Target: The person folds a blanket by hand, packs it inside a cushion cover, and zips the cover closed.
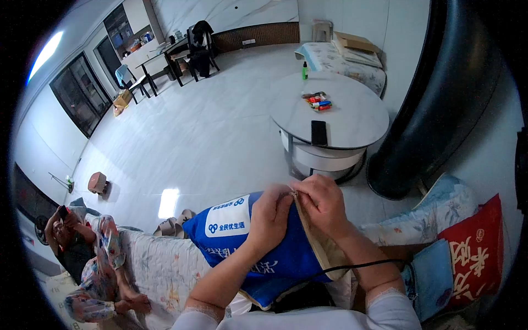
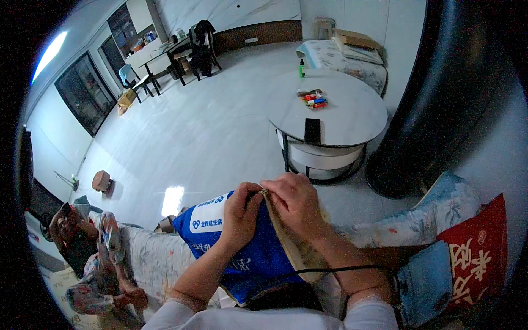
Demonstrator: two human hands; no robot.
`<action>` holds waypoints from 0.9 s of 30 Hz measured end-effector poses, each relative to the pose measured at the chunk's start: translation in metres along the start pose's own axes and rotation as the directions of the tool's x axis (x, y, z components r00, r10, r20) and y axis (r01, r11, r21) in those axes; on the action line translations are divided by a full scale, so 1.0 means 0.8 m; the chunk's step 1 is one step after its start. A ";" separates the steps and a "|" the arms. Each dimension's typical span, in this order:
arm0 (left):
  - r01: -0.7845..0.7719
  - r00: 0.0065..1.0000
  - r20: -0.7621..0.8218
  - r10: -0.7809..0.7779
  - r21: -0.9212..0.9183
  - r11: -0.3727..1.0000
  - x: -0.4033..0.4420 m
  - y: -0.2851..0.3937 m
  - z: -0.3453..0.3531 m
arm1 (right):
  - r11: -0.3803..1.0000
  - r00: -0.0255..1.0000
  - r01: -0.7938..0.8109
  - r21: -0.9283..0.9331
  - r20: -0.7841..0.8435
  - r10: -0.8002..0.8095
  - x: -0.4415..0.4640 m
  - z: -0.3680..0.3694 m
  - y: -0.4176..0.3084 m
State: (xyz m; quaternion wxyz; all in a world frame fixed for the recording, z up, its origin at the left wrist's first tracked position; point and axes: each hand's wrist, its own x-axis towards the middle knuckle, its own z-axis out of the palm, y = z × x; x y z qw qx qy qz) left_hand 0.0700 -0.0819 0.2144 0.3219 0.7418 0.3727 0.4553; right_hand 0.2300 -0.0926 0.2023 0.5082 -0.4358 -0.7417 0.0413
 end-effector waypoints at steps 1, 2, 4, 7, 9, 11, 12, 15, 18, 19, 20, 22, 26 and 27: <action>0.009 1.000 0.004 -0.009 -0.030 1.000 0.000 0.001 -0.001 | 0.997 0.999 0.052 -0.064 0.017 -0.051 0.003 -0.004 -0.003; 0.020 1.000 0.008 -0.020 -0.060 0.998 0.000 0.001 -0.002 | 0.987 0.994 0.104 -0.126 0.038 -0.099 0.005 -0.007 -0.006; 0.022 1.000 0.011 -0.021 -0.072 0.997 0.000 0.000 -0.004 | 0.984 0.992 0.122 -0.131 0.040 -0.117 0.008 -0.010 -0.006; 0.031 1.000 0.007 -0.031 -0.102 0.994 0.000 -0.002 -0.004 | 0.978 0.986 0.165 -0.124 0.044 -0.161 0.012 -0.013 -0.008; 0.042 0.999 0.003 -0.042 -0.119 0.992 0.000 -0.005 -0.003 | 0.976 0.982 0.187 -0.111 0.047 -0.182 0.012 -0.012 -0.005; 0.006 1.000 -0.010 -0.007 -0.098 0.995 0.001 -0.007 -0.003 | 0.968 0.972 0.229 -0.101 0.075 -0.222 0.008 -0.007 0.002; 0.007 1.000 -0.012 -0.008 -0.099 0.995 0.002 -0.007 -0.003 | 0.968 0.972 0.230 -0.101 0.077 -0.223 0.009 -0.009 0.000; 0.031 1.000 0.009 -0.030 -0.124 0.992 0.002 -0.003 -0.006 | 0.957 0.972 0.230 -0.175 0.087 -0.218 0.012 -0.015 -0.005; 0.079 0.997 0.010 -0.079 -0.103 0.992 0.002 -0.002 -0.007 | 0.941 0.959 0.279 -0.193 0.116 -0.260 0.012 -0.018 -0.004; 0.071 0.997 0.000 -0.072 -0.113 0.991 0.001 -0.003 -0.006 | 0.922 0.949 0.311 -0.230 0.126 -0.289 0.012 -0.018 -0.005; 0.064 0.998 -0.010 -0.066 -0.123 0.990 0.001 -0.005 -0.006 | 0.901 0.939 0.342 -0.266 0.138 -0.316 0.012 -0.019 -0.006; 0.069 0.997 -0.021 -0.073 -0.136 0.988 -0.001 -0.010 -0.004 | 0.889 0.937 0.348 -0.297 0.143 -0.319 0.010 -0.018 -0.011; 0.084 0.996 0.008 -0.084 -0.151 0.985 0.000 -0.010 -0.006 | 0.931 0.964 0.266 -0.249 0.096 -0.250 0.002 -0.013 -0.007; 0.084 0.996 0.007 -0.084 -0.152 0.985 0.002 -0.011 -0.008 | 0.931 0.963 0.267 -0.250 0.097 -0.250 0.000 -0.013 -0.008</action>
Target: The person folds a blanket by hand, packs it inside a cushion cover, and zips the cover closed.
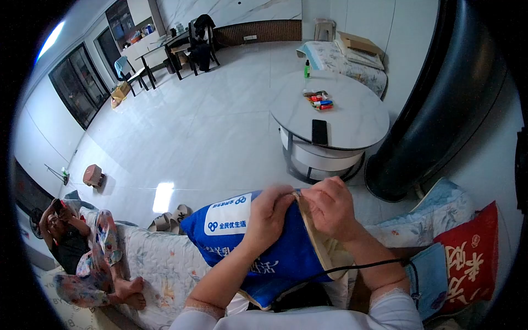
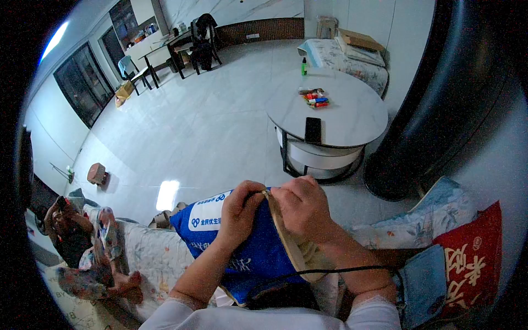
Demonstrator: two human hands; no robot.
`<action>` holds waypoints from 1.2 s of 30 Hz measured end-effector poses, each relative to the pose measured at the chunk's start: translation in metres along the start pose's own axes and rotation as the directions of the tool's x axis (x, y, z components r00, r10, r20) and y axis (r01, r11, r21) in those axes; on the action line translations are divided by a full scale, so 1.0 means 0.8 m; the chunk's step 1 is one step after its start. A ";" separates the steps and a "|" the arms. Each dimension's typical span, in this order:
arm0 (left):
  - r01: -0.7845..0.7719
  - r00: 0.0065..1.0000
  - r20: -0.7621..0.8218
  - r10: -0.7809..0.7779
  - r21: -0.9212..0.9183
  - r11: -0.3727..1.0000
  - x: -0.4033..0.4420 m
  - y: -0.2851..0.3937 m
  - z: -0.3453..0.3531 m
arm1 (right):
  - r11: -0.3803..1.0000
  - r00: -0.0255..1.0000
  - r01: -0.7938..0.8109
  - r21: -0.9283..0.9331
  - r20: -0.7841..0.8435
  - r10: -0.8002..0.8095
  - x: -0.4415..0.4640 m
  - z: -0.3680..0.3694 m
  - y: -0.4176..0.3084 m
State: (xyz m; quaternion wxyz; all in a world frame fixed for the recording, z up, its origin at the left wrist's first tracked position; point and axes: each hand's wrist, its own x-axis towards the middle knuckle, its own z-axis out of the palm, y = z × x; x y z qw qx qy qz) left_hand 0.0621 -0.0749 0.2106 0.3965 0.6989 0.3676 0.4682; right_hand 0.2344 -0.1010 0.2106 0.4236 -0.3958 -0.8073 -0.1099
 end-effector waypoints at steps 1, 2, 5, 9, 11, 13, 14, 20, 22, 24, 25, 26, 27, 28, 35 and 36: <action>-0.064 0.997 0.041 0.062 0.044 0.997 0.003 0.000 -0.002 | 0.995 0.995 -0.095 0.035 -0.017 0.096 -0.002 0.000 -0.001; -0.129 0.989 0.084 0.122 0.085 0.988 0.005 -0.001 -0.004 | 0.980 0.981 -0.188 0.071 -0.031 0.191 -0.002 -0.001 -0.002; -0.135 0.988 0.085 0.126 0.114 0.984 0.004 -0.003 -0.004 | 0.805 0.879 -0.467 0.367 0.089 0.469 0.007 -0.007 -0.012; -0.156 0.987 0.047 0.153 0.093 0.983 0.003 -0.006 0.002 | 0.283 0.660 -0.666 0.690 0.369 0.654 0.007 -0.005 -0.021; -0.187 0.982 0.035 0.183 0.159 0.969 0.001 -0.004 0.006 | 0.210 0.566 -0.755 0.621 0.456 0.687 0.006 -0.009 -0.016; -0.212 0.977 0.031 0.210 0.208 0.955 -0.001 0.000 0.007 | 0.130 0.517 -0.773 0.621 0.498 0.696 0.005 -0.013 -0.014; -0.234 0.971 0.023 0.237 0.261 0.936 -0.002 0.001 0.007 | 0.049 0.472 -0.784 0.619 0.543 0.694 0.005 -0.015 -0.013; -0.238 0.971 0.012 0.240 0.200 0.951 -0.004 -0.002 0.008 | -0.008 0.473 -0.728 0.686 0.510 0.719 0.005 -0.016 -0.013; -0.241 0.971 0.040 0.237 0.212 0.947 -0.001 0.001 0.004 | 0.015 0.483 -0.730 0.684 0.500 0.719 0.002 -0.019 -0.013; -0.245 0.969 0.069 0.235 0.224 0.943 0.005 0.007 -0.001 | 0.037 0.493 -0.731 0.682 0.489 0.720 0.002 -0.023 -0.015; -0.255 0.964 0.128 0.231 0.215 0.943 0.009 0.010 -0.003 | 0.087 0.518 -0.727 0.681 0.461 0.721 0.004 -0.027 -0.019; -0.264 0.956 0.187 0.227 0.205 0.943 0.013 0.014 -0.006 | 0.136 0.542 -0.722 0.678 0.434 0.719 0.005 -0.029 -0.021; -0.266 0.955 0.189 0.228 0.203 0.942 0.020 0.019 -0.010 | 0.137 0.542 -0.722 0.678 0.432 0.721 0.003 -0.030 -0.021; -0.298 0.927 0.293 0.235 0.197 0.934 0.028 0.024 -0.015 | 0.185 0.570 -0.717 0.672 0.412 0.711 0.001 -0.032 -0.021; -0.301 0.829 0.531 0.174 0.163 0.940 0.038 0.037 -0.020 | 0.336 0.645 -0.670 0.662 0.294 0.705 -0.001 -0.041 -0.043; -0.300 0.829 0.532 0.173 0.163 0.940 0.034 0.035 -0.016 | 0.335 0.644 -0.670 0.662 0.294 0.707 -0.001 -0.041 -0.042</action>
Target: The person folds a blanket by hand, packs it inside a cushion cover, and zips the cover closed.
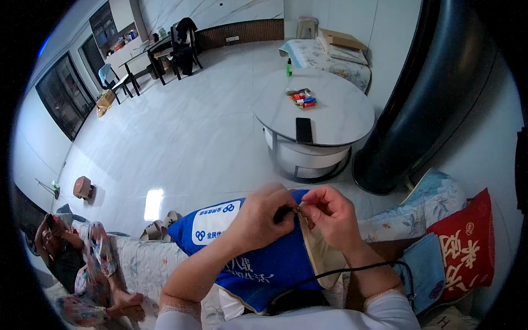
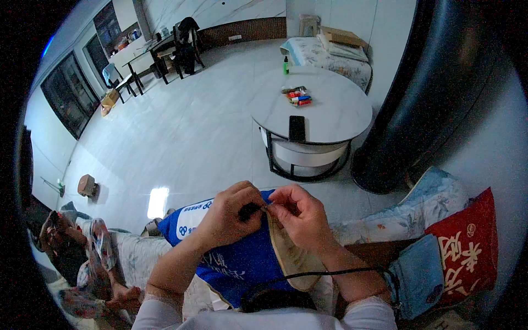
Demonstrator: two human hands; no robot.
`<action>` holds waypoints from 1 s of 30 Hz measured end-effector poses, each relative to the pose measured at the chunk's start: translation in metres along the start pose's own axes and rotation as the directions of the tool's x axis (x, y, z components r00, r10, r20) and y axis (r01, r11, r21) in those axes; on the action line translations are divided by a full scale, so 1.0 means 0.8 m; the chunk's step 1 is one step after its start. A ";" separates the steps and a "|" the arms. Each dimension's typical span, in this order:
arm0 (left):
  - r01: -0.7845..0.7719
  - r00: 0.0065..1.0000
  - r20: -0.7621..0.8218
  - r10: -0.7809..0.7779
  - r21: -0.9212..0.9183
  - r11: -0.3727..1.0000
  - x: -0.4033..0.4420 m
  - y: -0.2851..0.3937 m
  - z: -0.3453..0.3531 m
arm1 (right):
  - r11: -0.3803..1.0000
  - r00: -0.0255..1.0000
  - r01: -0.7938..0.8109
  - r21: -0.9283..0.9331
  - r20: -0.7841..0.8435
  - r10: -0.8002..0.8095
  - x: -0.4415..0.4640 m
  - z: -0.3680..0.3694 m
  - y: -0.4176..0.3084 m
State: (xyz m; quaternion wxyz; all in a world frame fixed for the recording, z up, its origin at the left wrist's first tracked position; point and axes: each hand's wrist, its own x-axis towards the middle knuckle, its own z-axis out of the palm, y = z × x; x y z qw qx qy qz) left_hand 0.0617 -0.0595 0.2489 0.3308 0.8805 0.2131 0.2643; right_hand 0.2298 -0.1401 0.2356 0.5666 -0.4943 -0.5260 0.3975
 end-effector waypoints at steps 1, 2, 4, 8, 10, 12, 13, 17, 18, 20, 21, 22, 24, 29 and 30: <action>0.000 0.997 -0.082 0.001 0.013 1.000 -0.002 -0.002 0.007 | 0.997 0.997 -0.068 -0.037 0.020 0.069 0.002 -0.002 0.002; 0.000 0.987 -0.162 0.004 0.024 1.000 -0.004 -0.004 0.014 | 0.988 0.990 -0.136 -0.077 0.035 0.139 0.002 -0.003 0.004; -0.002 0.976 -0.216 0.013 0.052 0.999 -0.007 -0.005 0.023 | 0.984 0.988 -0.131 -0.123 0.070 0.141 0.004 -0.005 0.019; -0.048 0.925 -0.370 0.085 0.107 0.993 -0.012 -0.008 0.035 | 0.992 0.996 -0.071 -0.101 0.039 0.076 0.003 0.002 0.019; -0.062 0.910 -0.401 0.102 0.112 0.992 -0.013 -0.012 0.040 | 0.989 0.998 -0.049 -0.137 0.043 0.055 0.004 0.003 0.020; -0.081 0.895 -0.428 0.124 0.118 0.990 -0.015 -0.013 0.041 | 0.985 0.999 -0.025 -0.172 0.041 0.033 0.006 0.002 0.020; -0.073 0.891 -0.437 0.122 0.127 0.989 -0.016 -0.013 0.041 | 0.978 0.997 -0.047 -0.204 0.049 0.059 0.008 0.001 0.019; -0.090 0.867 -0.480 0.136 0.118 0.989 -0.018 -0.015 0.044 | 0.937 0.993 0.046 -0.345 0.119 -0.005 0.010 -0.001 0.017; -0.089 0.866 -0.481 0.134 0.115 0.989 -0.019 -0.016 0.045 | 0.937 0.993 0.044 -0.347 0.120 -0.002 0.011 -0.002 0.018; -0.083 0.852 -0.509 0.124 0.103 0.991 -0.021 -0.018 0.046 | 0.941 0.988 0.022 -0.339 0.152 0.032 0.012 -0.006 0.022; -0.082 0.851 -0.511 0.123 0.102 0.991 -0.021 -0.019 0.048 | 0.940 0.988 0.022 -0.341 0.154 0.033 0.011 -0.008 0.019; -0.100 0.843 -0.521 0.135 0.095 0.990 -0.021 -0.020 0.049 | 0.939 0.975 -0.125 -0.319 0.135 0.176 0.010 -0.009 0.016; -0.122 0.834 -0.531 0.149 0.087 0.989 -0.020 -0.021 0.049 | 0.916 0.942 -0.270 -0.296 0.115 0.315 0.009 -0.011 0.019; -0.105 0.894 -0.435 0.112 0.041 0.994 -0.012 -0.016 0.035 | 0.974 0.965 -0.186 -0.129 0.163 0.206 0.003 -0.016 0.020; -0.109 0.896 -0.429 0.117 0.043 0.993 -0.009 -0.012 0.032 | 0.975 0.966 -0.184 -0.126 0.158 0.203 0.003 -0.016 0.021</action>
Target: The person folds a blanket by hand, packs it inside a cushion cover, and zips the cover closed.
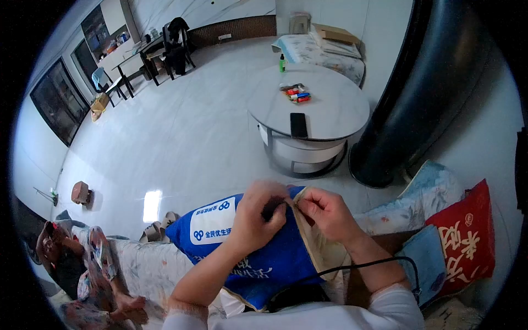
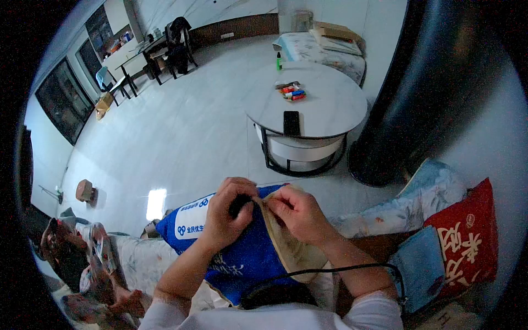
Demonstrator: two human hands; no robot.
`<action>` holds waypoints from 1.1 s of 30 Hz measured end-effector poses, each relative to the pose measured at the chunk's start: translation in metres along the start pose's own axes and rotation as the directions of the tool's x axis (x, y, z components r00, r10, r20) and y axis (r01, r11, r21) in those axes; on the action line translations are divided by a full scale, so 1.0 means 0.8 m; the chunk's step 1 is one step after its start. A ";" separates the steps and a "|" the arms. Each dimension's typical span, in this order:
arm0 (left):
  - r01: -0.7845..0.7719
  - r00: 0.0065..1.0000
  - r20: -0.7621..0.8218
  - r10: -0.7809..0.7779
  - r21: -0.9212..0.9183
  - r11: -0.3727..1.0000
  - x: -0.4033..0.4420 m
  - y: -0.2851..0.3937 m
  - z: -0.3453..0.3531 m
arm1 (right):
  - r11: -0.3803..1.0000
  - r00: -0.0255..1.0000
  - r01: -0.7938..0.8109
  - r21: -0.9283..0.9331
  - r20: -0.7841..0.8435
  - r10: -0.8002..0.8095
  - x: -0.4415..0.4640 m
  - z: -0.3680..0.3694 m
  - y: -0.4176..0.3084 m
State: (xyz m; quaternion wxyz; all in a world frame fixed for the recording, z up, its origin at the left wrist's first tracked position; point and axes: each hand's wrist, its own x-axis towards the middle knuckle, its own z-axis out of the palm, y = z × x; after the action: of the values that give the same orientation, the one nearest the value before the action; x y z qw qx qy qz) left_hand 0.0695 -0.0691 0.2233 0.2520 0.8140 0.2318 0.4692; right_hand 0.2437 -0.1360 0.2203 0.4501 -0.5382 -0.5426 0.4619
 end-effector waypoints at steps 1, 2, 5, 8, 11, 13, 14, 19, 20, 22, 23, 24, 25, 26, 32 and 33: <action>0.081 0.996 0.038 -0.080 -0.048 0.996 0.003 0.005 -0.001 | 0.999 0.999 0.038 0.036 -0.029 -0.037 0.001 0.001 0.002; 0.165 0.984 0.078 -0.158 -0.092 0.982 0.004 0.008 -0.001 | 0.995 0.996 0.078 0.069 -0.057 -0.074 0.002 0.001 0.004; 0.216 0.962 0.201 -0.186 -0.139 0.966 0.004 -0.004 -0.006 | 0.991 0.993 0.099 0.089 -0.077 -0.093 0.005 0.009 0.016; 0.223 0.967 0.163 -0.198 -0.149 0.963 0.003 -0.005 -0.004 | 0.982 0.989 0.145 0.120 -0.047 -0.140 0.002 0.010 0.017; 0.292 0.955 0.098 -0.281 -0.126 0.948 0.002 0.001 -0.005 | 0.966 0.994 0.102 0.237 0.009 -0.108 -0.001 0.013 0.021; 0.313 0.950 0.053 -0.309 -0.122 0.942 -0.001 -0.004 -0.002 | 0.965 0.994 0.099 0.243 0.024 -0.108 -0.006 0.008 0.019; 0.336 0.941 0.004 -0.338 -0.117 0.934 -0.002 -0.005 -0.001 | 0.964 0.993 0.094 0.249 0.043 -0.108 -0.008 0.007 0.019; 0.272 0.962 -0.011 -0.273 -0.023 0.962 0.003 0.010 -0.006 | 0.903 0.922 0.361 -0.234 0.238 -0.307 0.000 0.022 0.071; 0.181 0.983 0.025 -0.183 0.067 0.981 0.002 0.015 -0.004 | 0.870 0.918 0.366 -0.329 0.279 -0.281 0.007 0.032 0.082; 0.105 0.991 0.082 -0.109 0.055 0.993 0.001 0.034 0.006 | 0.847 0.929 0.307 -0.433 0.328 -0.169 0.016 0.059 0.099; 0.029 0.990 0.138 -0.034 0.041 0.999 0.001 0.046 0.010 | 0.853 0.934 0.281 -0.441 0.332 -0.136 0.017 0.072 0.104; -0.021 0.990 0.143 0.005 0.110 0.994 0.003 0.063 0.014 | 0.861 0.934 0.280 -0.425 0.329 -0.141 0.014 0.080 0.101; -0.025 0.990 0.138 0.009 0.116 0.993 0.006 0.061 0.011 | 0.871 0.934 0.286 -0.399 0.320 -0.160 0.010 0.085 0.096; 0.010 0.992 0.121 -0.025 0.122 0.992 0.010 0.055 0.000 | 0.880 0.932 0.303 -0.365 0.308 -0.193 0.002 0.089 0.082; 0.538 0.843 0.030 -0.537 -0.018 0.843 0.037 0.035 -0.109 | 0.900 0.932 0.342 -0.271 0.217 -0.289 -0.010 0.069 0.006; 0.527 0.850 0.006 -0.527 -0.007 0.850 0.031 0.023 -0.125 | 0.896 0.926 0.374 -0.241 0.155 -0.345 -0.012 0.053 -0.002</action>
State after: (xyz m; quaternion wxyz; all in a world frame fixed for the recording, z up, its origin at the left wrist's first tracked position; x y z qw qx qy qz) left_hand -0.0049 -0.0483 0.2941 0.3750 0.7191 0.4435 0.3816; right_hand 0.2017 -0.1466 0.2145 0.4214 -0.4583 -0.7133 0.3221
